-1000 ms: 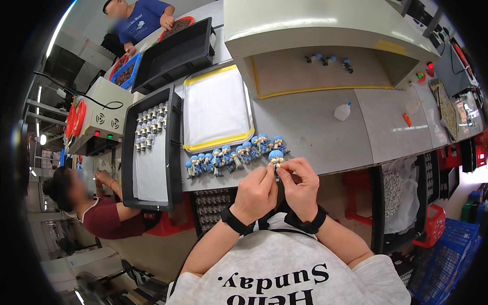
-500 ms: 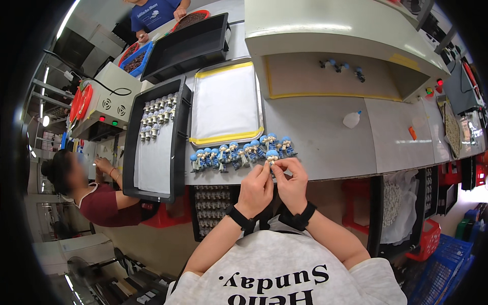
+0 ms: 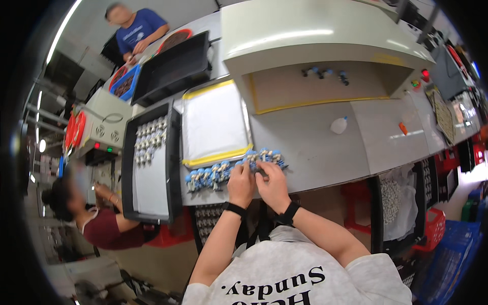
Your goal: The person assembles small blue figurines at a workstation. They repeatedly pick up a figurine, apply a small amount of adhesive from a white bottle, and attach a small white component to the figurine's head. The completed figurines are placed in a row on the table.
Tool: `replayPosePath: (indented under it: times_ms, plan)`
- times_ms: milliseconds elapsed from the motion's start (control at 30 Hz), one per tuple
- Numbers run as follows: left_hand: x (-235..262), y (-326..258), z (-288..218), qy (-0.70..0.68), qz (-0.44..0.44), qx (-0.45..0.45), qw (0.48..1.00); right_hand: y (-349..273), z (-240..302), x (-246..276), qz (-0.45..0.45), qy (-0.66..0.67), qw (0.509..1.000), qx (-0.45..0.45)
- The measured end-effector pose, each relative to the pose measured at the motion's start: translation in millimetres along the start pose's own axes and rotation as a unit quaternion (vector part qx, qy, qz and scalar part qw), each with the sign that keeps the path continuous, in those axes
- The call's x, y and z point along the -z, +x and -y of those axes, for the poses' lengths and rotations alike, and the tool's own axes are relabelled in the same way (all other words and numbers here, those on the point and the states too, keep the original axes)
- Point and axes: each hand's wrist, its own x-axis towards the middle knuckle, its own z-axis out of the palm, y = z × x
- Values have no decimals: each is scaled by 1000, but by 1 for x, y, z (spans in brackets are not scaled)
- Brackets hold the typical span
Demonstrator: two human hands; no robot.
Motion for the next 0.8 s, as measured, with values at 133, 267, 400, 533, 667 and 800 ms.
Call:
replayPosePath:
  times_ms: [133,267,400,533,667,800]
  plan:
    - [-8,-3,-2,23,3,4,1000,15,20,48,-30,0,999,29]
    - [12,-5,-14,41,-16,43,998,55,33,117,-145,-56,982,104]
    - [38,29,-54,-10,-25,-8,1000,131,8,204,-221,-147,959,101]
    - [31,75,-84,-60,-17,-69,996,227,-20,259,-38,-327,944,35]
    - [27,89,-99,-70,2,-58,996,303,-36,256,180,-453,873,-4]
    - [25,80,-99,-65,26,-25,997,344,-90,248,214,-478,845,107]
